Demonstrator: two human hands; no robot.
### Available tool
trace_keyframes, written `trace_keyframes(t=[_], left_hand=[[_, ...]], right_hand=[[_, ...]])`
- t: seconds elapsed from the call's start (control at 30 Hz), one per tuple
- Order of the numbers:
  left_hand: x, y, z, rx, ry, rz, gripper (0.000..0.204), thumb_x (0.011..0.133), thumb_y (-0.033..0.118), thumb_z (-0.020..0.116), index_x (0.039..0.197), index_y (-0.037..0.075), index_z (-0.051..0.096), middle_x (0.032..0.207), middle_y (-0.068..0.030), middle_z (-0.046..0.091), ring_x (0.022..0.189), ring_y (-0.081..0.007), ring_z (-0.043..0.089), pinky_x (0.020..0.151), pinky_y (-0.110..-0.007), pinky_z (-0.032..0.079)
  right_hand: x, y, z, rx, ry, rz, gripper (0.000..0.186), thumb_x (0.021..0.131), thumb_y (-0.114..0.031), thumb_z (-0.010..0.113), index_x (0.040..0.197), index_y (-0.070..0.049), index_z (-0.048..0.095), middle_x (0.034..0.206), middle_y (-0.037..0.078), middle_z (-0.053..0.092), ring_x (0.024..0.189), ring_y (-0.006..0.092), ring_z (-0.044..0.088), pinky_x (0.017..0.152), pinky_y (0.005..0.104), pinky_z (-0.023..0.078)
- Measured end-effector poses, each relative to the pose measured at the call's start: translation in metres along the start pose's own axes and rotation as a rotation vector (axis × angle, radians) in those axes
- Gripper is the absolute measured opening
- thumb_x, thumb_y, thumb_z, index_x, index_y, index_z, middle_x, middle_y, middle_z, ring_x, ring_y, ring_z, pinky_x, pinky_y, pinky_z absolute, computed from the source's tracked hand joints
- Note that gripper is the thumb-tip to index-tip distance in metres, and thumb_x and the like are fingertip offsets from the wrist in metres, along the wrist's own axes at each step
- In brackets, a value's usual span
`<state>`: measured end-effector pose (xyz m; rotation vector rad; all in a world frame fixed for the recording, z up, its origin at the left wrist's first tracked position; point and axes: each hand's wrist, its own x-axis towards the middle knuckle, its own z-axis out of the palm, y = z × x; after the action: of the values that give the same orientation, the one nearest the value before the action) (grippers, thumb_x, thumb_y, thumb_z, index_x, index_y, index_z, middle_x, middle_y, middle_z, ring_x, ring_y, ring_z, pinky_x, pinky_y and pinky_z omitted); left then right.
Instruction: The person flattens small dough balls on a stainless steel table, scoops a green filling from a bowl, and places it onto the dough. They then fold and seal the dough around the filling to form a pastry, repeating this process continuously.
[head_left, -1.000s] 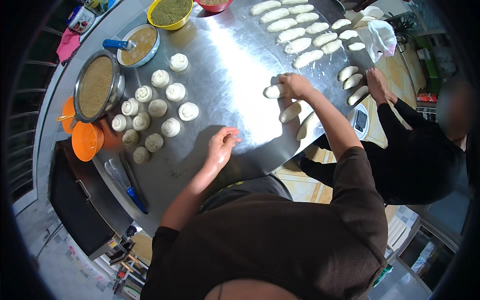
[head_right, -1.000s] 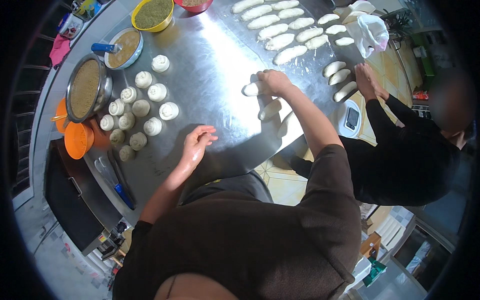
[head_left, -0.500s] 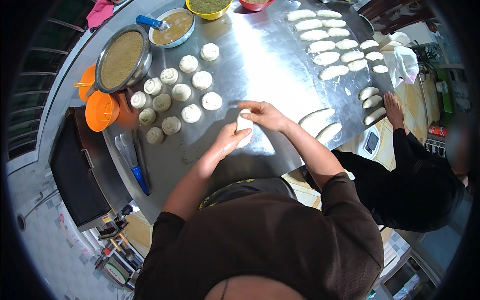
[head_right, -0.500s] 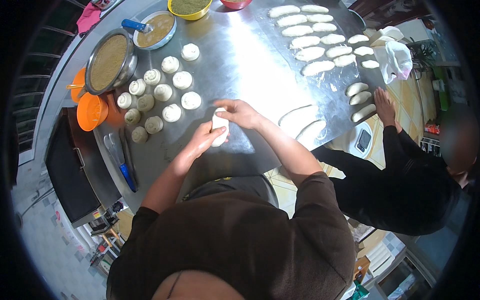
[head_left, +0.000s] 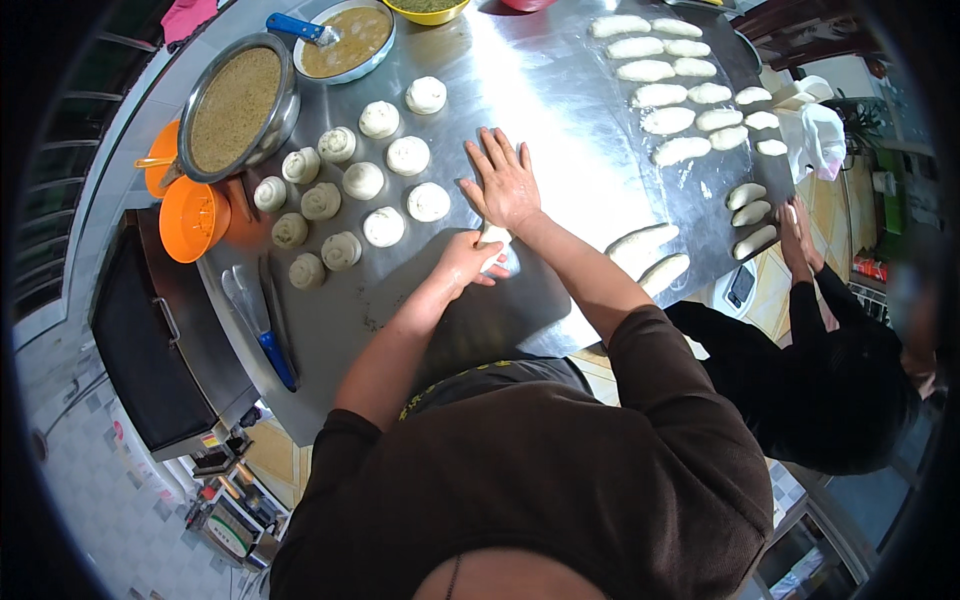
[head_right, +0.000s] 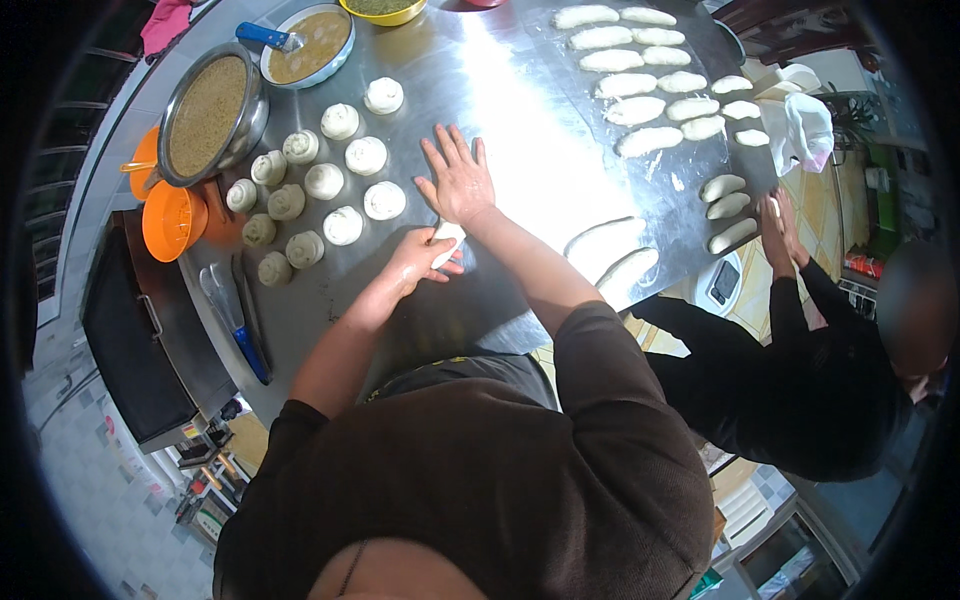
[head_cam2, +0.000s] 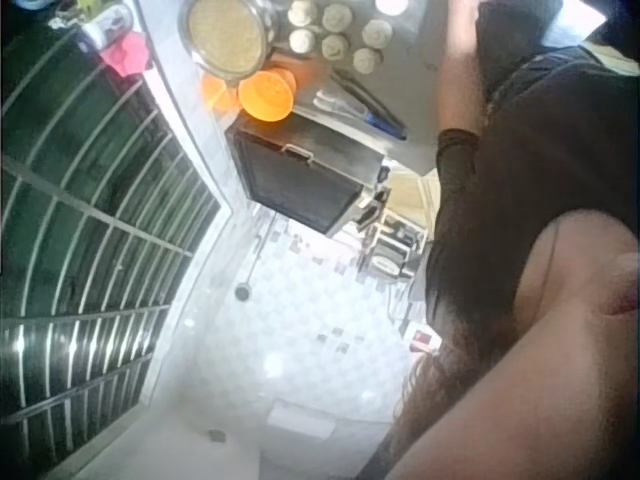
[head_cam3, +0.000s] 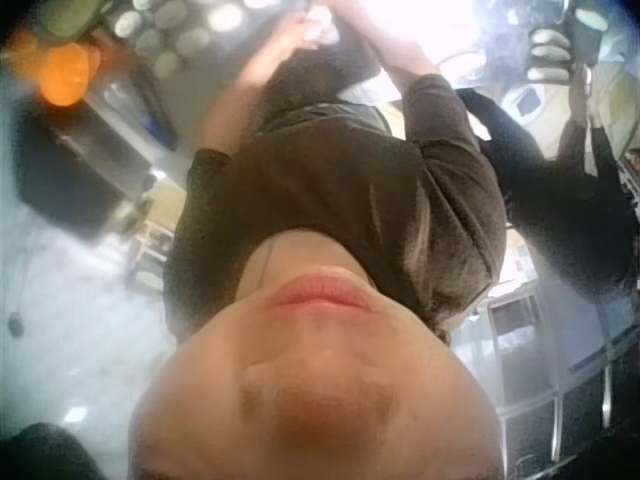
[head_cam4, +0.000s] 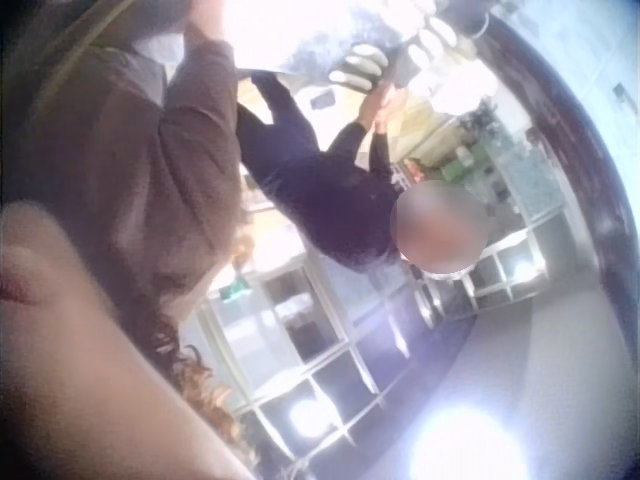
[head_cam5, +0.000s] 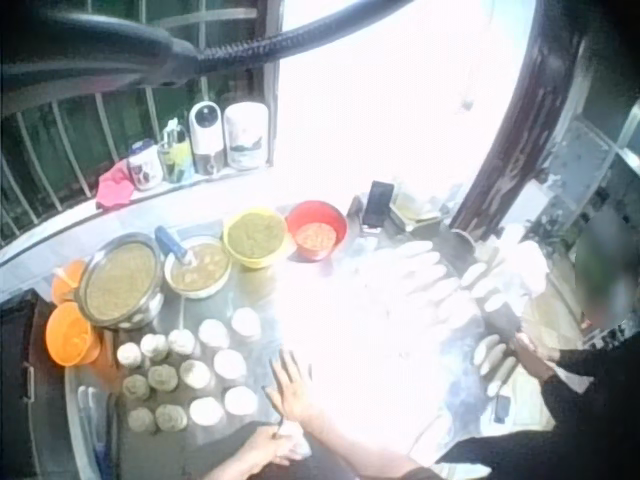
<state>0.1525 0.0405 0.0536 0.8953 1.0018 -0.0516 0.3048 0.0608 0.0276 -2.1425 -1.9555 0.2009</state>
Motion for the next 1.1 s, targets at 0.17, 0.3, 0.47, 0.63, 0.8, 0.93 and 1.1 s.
trace_keyframes(t=[0.17, 0.3, 0.47, 0.63, 0.8, 0.93, 1.1], left_hand=[[-0.004, -0.005, 0.002, -0.223, 0.008, -0.001, 0.038, 0.097, 0.026, 0.051, 0.119, -0.005, 0.050, 0.102, -0.0148, 0.065, 0.081, -0.0260, 0.070, 0.059, -0.032, 0.056], [-0.012, -0.022, 0.002, -0.283, 0.069, -0.003, 0.036, 0.099, 0.025, 0.045, 0.112, -0.008, 0.051, 0.100, -0.0174, 0.064, 0.081, -0.0279, 0.070, 0.061, -0.034, 0.057], [-0.001, -0.036, 0.010, -0.043, 0.147, 0.053, 0.032, 0.097, 0.023, 0.051, 0.112, -0.005, 0.053, 0.098, -0.0155, 0.066, 0.080, -0.0252, 0.070, 0.060, -0.031, 0.054], [-0.002, -0.042, 0.010, 0.008, 0.236, 0.076, 0.024, 0.088, 0.022, 0.065, 0.093, -0.001, 0.063, 0.082, -0.0081, 0.070, 0.067, -0.0156, 0.069, 0.051, -0.027, 0.051], [-0.008, -0.033, 0.008, -0.084, 0.198, 0.044, 0.032, 0.089, 0.029, 0.064, 0.096, -0.001, 0.064, 0.082, -0.0072, 0.069, 0.064, -0.0154, 0.068, 0.051, -0.027, 0.051], [-0.004, -0.042, 0.001, -0.067, 0.225, 0.134, 0.035, 0.088, 0.031, 0.064, 0.092, -0.003, 0.065, 0.076, -0.0097, 0.068, 0.059, -0.0159, 0.068, 0.048, -0.028, 0.050], [-0.006, -0.037, -0.002, 0.003, 0.181, 0.138, 0.027, 0.089, 0.024, 0.062, 0.086, -0.003, 0.061, 0.077, -0.0120, 0.068, 0.060, -0.0169, 0.068, 0.048, -0.026, 0.049]], right_hand=[[0.015, 0.001, 0.006, 0.018, -0.022, -0.016, 0.066, 0.092, -0.051, 0.043, 0.146, -0.014, 0.033, 0.154, 0.015, 0.021, 0.144, 0.0327, 0.015, 0.113, 0.0556, 0.013], [0.016, 0.004, 0.000, 0.297, -0.045, 0.146, 0.064, 0.096, -0.045, 0.040, 0.148, -0.011, 0.025, 0.156, 0.018, 0.013, 0.145, 0.0351, 0.006, 0.114, 0.0561, 0.007], [-0.022, -0.023, 0.012, 0.045, -0.027, -0.021, 0.072, 0.090, -0.051, 0.045, 0.146, -0.008, 0.030, 0.154, 0.018, 0.020, 0.144, 0.0339, 0.013, 0.113, 0.0570, 0.012], [-0.026, -0.025, 0.007, 0.028, -0.038, -0.034, 0.073, 0.090, -0.051, 0.046, 0.145, -0.007, 0.031, 0.153, 0.019, 0.022, 0.143, 0.0336, 0.016, 0.113, 0.0569, 0.013], [-0.019, -0.017, 0.011, 0.194, -0.101, 0.015, 0.077, 0.088, -0.050, 0.051, 0.146, -0.003, 0.028, 0.153, 0.019, 0.021, 0.143, 0.0354, 0.014, 0.113, 0.0563, 0.011], [0.069, -0.040, -0.040, 0.443, 0.237, -0.141, 0.082, 0.081, -0.029, 0.063, 0.146, -0.001, 0.021, 0.144, 0.019, 0.037, 0.139, 0.0408, 0.021, 0.112, 0.0580, 0.016], [0.199, -0.069, -0.053, 0.103, 0.200, -0.323, 0.085, 0.078, -0.022, 0.065, 0.146, -0.004, 0.019, 0.132, 0.013, 0.053, 0.138, 0.0315, 0.028, 0.114, 0.0533, 0.018]])
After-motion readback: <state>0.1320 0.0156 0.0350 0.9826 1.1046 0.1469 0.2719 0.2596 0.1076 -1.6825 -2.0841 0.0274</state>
